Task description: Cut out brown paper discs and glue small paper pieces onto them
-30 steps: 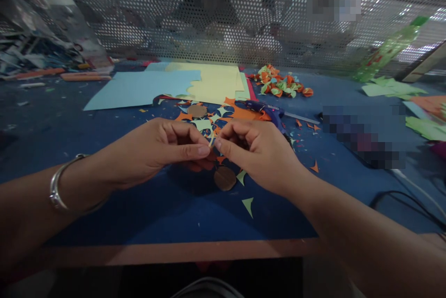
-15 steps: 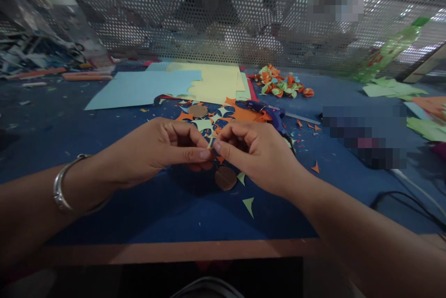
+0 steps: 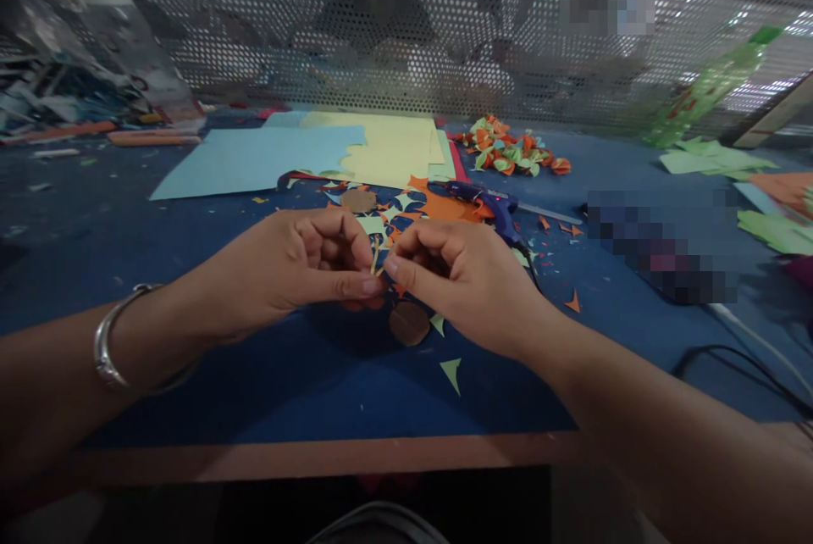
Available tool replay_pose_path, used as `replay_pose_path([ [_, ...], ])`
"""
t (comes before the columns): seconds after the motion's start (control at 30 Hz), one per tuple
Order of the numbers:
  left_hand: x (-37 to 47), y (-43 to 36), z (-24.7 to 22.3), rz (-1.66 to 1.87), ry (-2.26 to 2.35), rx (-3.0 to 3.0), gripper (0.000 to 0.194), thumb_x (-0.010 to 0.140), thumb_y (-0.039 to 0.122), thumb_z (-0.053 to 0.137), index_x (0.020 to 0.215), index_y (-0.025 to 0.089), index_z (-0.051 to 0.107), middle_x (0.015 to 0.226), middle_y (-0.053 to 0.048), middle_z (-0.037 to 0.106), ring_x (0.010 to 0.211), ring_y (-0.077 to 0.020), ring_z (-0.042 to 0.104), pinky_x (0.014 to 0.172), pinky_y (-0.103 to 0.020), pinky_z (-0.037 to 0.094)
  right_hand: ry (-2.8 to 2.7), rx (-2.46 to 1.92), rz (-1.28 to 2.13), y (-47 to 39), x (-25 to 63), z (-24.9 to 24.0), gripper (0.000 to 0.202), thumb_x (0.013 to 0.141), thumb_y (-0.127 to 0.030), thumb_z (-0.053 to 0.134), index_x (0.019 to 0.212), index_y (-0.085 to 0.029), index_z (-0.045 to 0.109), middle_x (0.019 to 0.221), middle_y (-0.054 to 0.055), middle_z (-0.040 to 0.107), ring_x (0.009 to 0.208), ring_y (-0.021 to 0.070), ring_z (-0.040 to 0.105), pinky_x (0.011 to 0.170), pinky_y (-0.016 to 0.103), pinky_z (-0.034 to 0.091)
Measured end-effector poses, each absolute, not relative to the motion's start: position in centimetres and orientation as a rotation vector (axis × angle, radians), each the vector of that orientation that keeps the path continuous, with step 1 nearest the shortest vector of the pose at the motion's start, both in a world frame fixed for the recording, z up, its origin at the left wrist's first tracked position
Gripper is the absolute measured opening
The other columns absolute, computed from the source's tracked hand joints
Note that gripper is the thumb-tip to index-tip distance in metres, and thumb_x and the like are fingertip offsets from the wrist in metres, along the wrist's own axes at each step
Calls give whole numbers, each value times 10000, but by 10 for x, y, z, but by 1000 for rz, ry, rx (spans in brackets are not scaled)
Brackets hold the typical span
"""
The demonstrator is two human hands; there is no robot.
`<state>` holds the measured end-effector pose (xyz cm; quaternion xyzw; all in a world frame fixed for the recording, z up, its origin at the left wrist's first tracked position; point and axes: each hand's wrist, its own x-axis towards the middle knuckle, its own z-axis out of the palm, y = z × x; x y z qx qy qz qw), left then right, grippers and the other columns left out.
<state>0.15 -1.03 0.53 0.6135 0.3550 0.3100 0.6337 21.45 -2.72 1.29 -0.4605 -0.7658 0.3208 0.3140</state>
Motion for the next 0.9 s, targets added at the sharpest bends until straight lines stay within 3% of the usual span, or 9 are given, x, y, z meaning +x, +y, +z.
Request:
replay_pose_path([
  [0.4,3,-10,5,698,828,1409,235,716,220,864,799,168,650,736,7,708,727,-125,697,718,-244,569,-2006,-1227,878,-28,215,12,191,918,-317,668,820,-160,712,619,-11,614,540,93,500,505,220,391],
  [0.57,2,-11,7,739,873,1475,279,716,226,865,876,176,642,759,13,696,745,-121,688,722,-234,563,-1995,-1222,885,-27,214,12,179,916,-312,669,828,-164,719,629,-11,618,534,87,487,495,217,380],
  [0.73,2,-11,6,821,888,1428,283,779,291,841,910,182,616,780,2,726,793,-146,722,755,-258,576,-1984,-1237,843,-27,214,14,205,919,-327,661,805,-165,714,586,-24,575,506,79,438,470,219,338],
  [0.9,3,-11,7,826,836,1154,234,823,229,803,968,165,630,866,-35,764,862,-161,745,798,-278,576,-1979,-1254,801,-28,214,15,223,919,-349,653,811,-166,720,581,-18,574,501,83,434,461,225,328],
])
